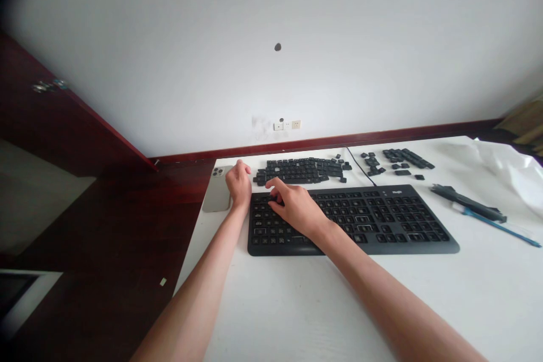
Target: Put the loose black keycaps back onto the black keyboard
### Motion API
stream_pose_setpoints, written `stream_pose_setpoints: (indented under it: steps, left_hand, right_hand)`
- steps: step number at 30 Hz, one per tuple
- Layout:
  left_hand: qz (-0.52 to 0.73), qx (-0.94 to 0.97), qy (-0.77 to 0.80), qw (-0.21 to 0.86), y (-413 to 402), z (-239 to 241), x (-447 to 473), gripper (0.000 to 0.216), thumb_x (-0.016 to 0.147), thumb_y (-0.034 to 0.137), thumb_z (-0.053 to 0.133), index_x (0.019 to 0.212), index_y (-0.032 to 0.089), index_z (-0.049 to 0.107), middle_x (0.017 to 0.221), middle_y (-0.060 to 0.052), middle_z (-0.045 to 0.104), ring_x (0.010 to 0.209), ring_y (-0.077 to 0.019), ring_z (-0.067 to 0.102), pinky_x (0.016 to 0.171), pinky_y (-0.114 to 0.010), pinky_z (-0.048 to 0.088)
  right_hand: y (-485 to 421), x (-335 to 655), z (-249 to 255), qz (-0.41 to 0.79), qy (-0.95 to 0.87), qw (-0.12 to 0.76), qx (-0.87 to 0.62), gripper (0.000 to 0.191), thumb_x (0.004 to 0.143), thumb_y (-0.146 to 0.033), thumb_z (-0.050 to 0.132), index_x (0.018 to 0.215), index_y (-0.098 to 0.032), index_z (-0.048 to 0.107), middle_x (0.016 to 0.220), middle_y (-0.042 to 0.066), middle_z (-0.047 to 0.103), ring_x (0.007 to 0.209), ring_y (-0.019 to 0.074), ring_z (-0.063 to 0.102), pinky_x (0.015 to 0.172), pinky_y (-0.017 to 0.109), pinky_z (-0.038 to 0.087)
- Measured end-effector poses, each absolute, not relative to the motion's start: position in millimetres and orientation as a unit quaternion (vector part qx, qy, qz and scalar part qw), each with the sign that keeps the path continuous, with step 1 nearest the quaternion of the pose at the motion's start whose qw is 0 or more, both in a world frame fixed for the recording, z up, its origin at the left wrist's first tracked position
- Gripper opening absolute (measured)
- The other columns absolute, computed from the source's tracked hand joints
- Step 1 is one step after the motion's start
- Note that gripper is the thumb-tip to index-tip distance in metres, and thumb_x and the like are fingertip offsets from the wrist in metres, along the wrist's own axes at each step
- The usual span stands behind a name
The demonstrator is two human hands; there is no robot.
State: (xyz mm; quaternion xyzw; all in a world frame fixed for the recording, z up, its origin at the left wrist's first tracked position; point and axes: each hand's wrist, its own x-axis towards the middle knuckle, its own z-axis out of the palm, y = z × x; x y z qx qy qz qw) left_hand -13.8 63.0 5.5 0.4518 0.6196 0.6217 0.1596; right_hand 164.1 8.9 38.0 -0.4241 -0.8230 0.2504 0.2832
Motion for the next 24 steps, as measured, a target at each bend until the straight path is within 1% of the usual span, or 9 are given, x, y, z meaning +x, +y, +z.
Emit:
stream_pose_setpoints:
  steps: [7, 14, 16, 19, 21, 24]
  left_hand:
    - [0.618, 0.454, 0.621, 0.159, 62.3, 6.2, -13.8, 0.05, 0.104, 0.033, 0.04, 0.055, 0.023, 0.047, 0.057, 0.0, 0.056, 0.057, -0.0152, 0.053, 0.067, -0.028, 0.039]
    - [0.608, 0.456, 0.63, 0.159, 61.3, 7.7, -13.9, 0.048, 0.102, 0.032, 0.04, 0.055, 0.023, 0.047, 0.056, 0.0, 0.056, 0.057, -0.0151, 0.052, 0.066, -0.028, 0.039]
    - [0.608, 0.46, 0.628, 0.155, 61.1, 7.6, -14.2, 0.048, 0.102, 0.031, 0.04, 0.055, 0.023, 0.047, 0.056, 0.0, 0.056, 0.057, -0.0149, 0.052, 0.066, -0.028, 0.039]
    - [0.611, 0.465, 0.622, 0.152, 61.2, 6.4, -14.7, 0.048, 0.102, 0.031, 0.04, 0.055, 0.023, 0.048, 0.057, 0.0, 0.056, 0.057, -0.0147, 0.053, 0.065, -0.028, 0.039]
    - [0.615, 0.466, 0.618, 0.152, 61.5, 5.3, -15.3, 0.048, 0.102, 0.031, 0.041, 0.055, 0.023, 0.048, 0.057, 0.001, 0.056, 0.057, -0.0146, 0.052, 0.065, -0.028, 0.038]
    - [0.613, 0.47, 0.617, 0.152, 62.1, 3.9, -16.1, 0.048, 0.102, 0.03, 0.041, 0.056, 0.023, 0.047, 0.057, 0.0, 0.056, 0.058, -0.0148, 0.052, 0.067, -0.028, 0.04]
  right_hand:
    - [8.3, 164.1, 37.0, 0.254, -0.821, 0.278, -0.43, 0.031, 0.089, -0.015, 0.07, 0.117, -0.025, 0.061, 0.098, 0.002, 0.078, 0.082, 0.0184, 0.073, 0.075, 0.031, 0.056]
    - [10.6, 165.1, 34.3, 0.24, -0.836, 0.267, -0.416, 0.01, 0.093, -0.021, 0.071, 0.103, -0.023, 0.072, 0.095, 0.004, 0.078, 0.084, 0.0212, 0.074, 0.078, 0.034, 0.057]
    - [10.5, 164.4, 35.3, 0.228, -0.844, 0.255, -0.414, 0.01, 0.093, -0.021, 0.071, 0.102, -0.022, 0.075, 0.094, 0.005, 0.078, 0.084, 0.0223, 0.074, 0.078, 0.035, 0.057]
    - [9.3, 163.3, 37.6, 0.206, -0.857, 0.249, -0.402, 0.009, 0.094, -0.018, 0.069, 0.1, -0.021, 0.076, 0.098, 0.007, 0.078, 0.089, 0.0242, 0.073, 0.081, 0.037, 0.057]
    - [8.1, 163.0, 38.7, 0.202, -0.862, 0.254, -0.389, 0.012, 0.095, -0.014, 0.066, 0.098, -0.02, 0.076, 0.099, 0.007, 0.078, 0.091, 0.024, 0.073, 0.083, 0.036, 0.056]
    - [6.3, 163.0, 39.6, 0.201, -0.867, 0.251, -0.38, 0.017, 0.094, -0.009, 0.063, 0.093, -0.02, 0.075, 0.096, 0.006, 0.077, 0.088, 0.0227, 0.072, 0.08, 0.035, 0.055]
